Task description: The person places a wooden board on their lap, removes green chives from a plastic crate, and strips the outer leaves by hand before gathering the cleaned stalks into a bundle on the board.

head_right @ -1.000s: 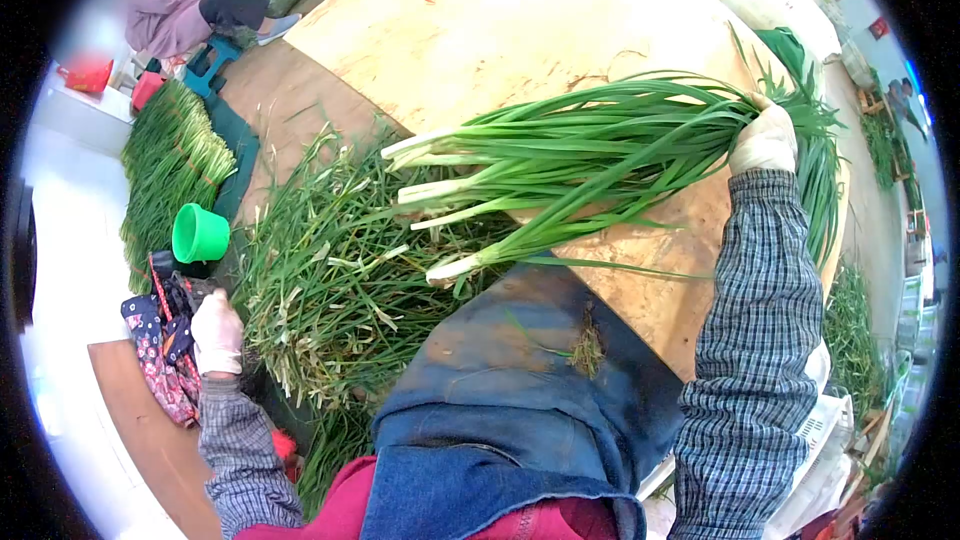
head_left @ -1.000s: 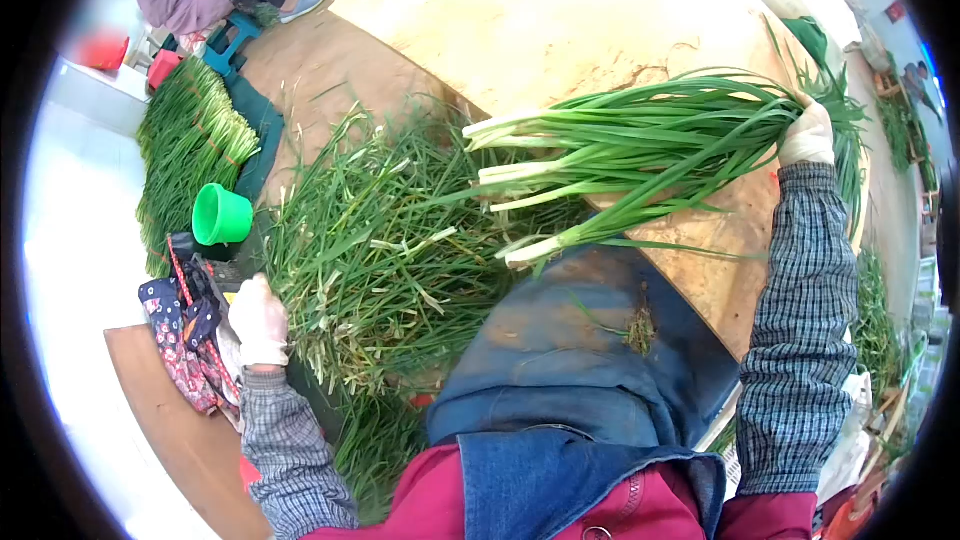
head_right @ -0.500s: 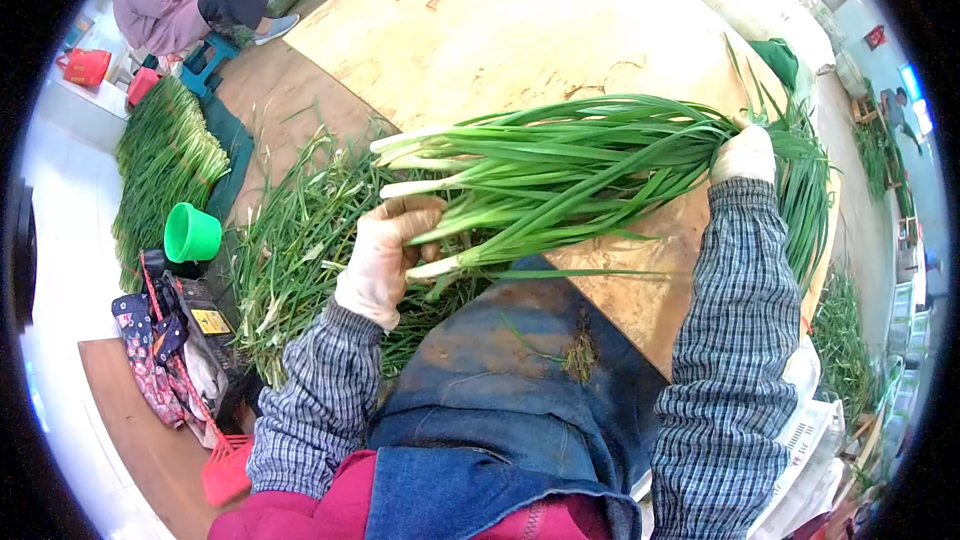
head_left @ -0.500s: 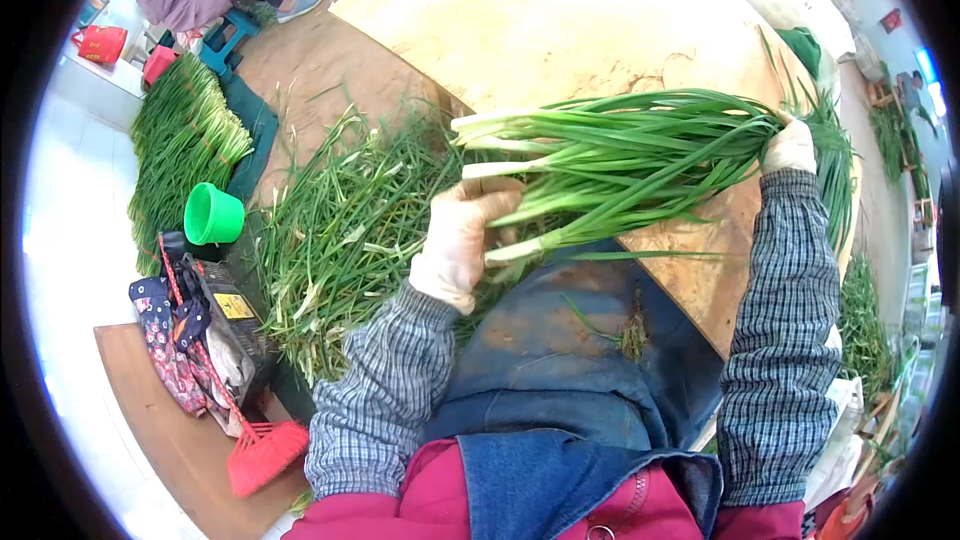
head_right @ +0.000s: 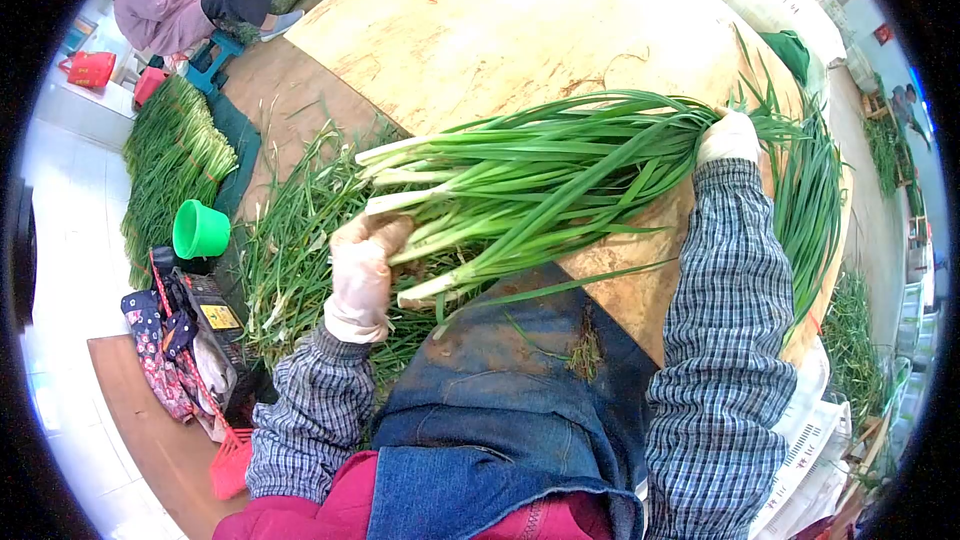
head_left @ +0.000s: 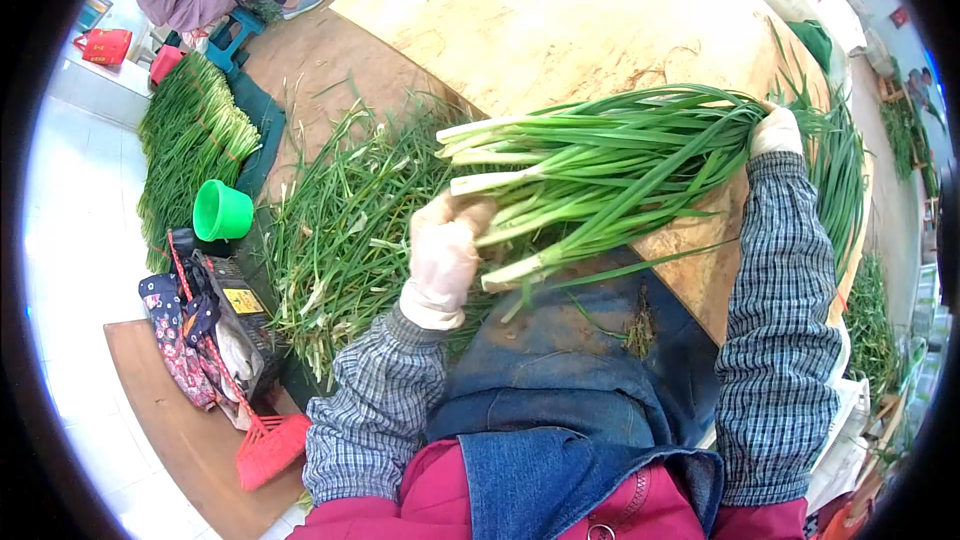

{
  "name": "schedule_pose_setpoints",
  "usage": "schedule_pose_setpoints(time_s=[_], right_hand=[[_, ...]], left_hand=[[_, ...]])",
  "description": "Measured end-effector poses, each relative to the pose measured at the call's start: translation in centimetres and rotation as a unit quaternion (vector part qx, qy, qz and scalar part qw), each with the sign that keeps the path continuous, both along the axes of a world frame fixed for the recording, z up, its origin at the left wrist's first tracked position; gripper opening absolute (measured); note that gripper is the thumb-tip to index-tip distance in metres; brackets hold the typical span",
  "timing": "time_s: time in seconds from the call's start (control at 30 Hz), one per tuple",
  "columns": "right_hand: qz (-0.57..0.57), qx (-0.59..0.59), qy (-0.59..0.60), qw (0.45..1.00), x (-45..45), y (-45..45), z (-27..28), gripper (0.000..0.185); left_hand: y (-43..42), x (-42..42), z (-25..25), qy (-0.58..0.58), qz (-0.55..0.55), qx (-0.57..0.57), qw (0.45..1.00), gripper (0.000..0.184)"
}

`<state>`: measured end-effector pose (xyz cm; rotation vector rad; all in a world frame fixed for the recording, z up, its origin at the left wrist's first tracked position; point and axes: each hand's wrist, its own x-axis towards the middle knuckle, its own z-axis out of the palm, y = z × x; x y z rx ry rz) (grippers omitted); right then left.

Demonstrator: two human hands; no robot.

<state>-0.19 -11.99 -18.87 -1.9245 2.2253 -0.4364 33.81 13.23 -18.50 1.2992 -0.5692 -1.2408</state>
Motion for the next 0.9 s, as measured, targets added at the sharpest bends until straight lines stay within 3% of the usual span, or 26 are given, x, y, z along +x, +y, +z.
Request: schedule_pose_setpoints(time_s=[0.13,0.23,0.3,0.33,0.37,0.4,0.43,0.47,0.5,0.53,0.57,0.63,0.73,0.77,0.8,0.83,0.9], right_hand=[[0.001,0.014,0.059,0.998,-0.5,-1.5,-1.5,0.03],[0.015,0.04,0.028,0.999,-1.7,-1.7,-2.0,0.029],[-0.08,0.016,-0.288,0.954,-5.5,-7.1,-7.9,0.028],[-0.131,0.0,-0.411,0.902,-6.5,-8.3,-9.5,0.028],[-0.18,0.002,-0.48,0.858,-3.6,-6.1,-6.4,0.029],[-0.229,0.004,-0.545,0.807,-2.0,-4.8,-4.6,0.03],[-0.178,0.0,-0.435,0.882,-2.8,-5.0,-5.1,0.03],[-0.122,-0.001,-0.315,0.941,-4.0,-5.2,-5.8,0.03],[-0.06,-0.004,-0.189,0.98,-4.5,-5.6,-6.2,0.031],[-0.213,-0.019,-0.557,0.802,-0.5,-2.7,-2.8,0.034],[-0.225,-0.026,-0.586,0.778,-0.8,-3.3,-3.5,0.034],[-0.274,-0.062,-0.641,0.714,0.2,-2.8,-3.2,0.035],[-0.204,-0.025,-0.571,0.795,-3.9,-7.0,-7.8,0.036],[-0.22,-0.026,-0.588,0.778,-3.5,-6.4,-7.2,0.037],[-0.235,-0.027,-0.606,0.76,-3.0,-5.9,-6.7,0.038],[-0.296,-0.047,-0.656,0.693,1.0,-2.6,-2.6,0.039],[-0.262,-0.037,-0.5,0.824,1.7,-1.7,-1.6,0.04]], left_hand=[[2.2,2.3,0.8,-0.09,-0.01,0.056,0.994,0.018],[5.4,7.4,0.3,-0.207,0.146,0.071,0.965,0.018],[9.2,14.2,-1.7,-0.244,0.17,0.091,0.951,0.016],[11.4,18.1,-3.0,-0.432,0.114,0.225,0.866,0.016],[15.0,22.8,-6.7,-0.772,0.013,0.227,0.593,0.022],[14.9,21.1,-5.0,-0.788,0.003,0.259,0.558,0.027],[14.7,18.9,-3.6,-0.801,-0.008,0.292,0.523,0.032],[14.3,18.1,-4.5,-0.835,-0.001,0.141,0.532,0.039],[11.7,14.6,-2.9,-0.769,-0.011,0.07,0.635,0.037],[9.5,11.9,-1.9,-0.705,-0.048,-0.033,0.707,0.036],[7.2,8.4,0.3,-0.666,-0.095,-0.047,0.738,0.025],[3.5,4.7,0.9,-0.548,-0.153,-0.067,0.82,0.026],[-0.6,0.3,0.6,-0.207,-0.144,0.037,0.967,0.023],[-1.1,-0.5,0.7,-0.08,-0.133,0.072,0.985,0.022],[-1.3,-0.5,0.8,-0.104,-0.139,0.061,0.983,0.021],[-1.4,-0.4,0.8,-0.13,-0.145,0.05,0.98,0.021],[-0.8,-0.4,-0.3,-0.219,-0.148,0.011,0.964,0.018]])
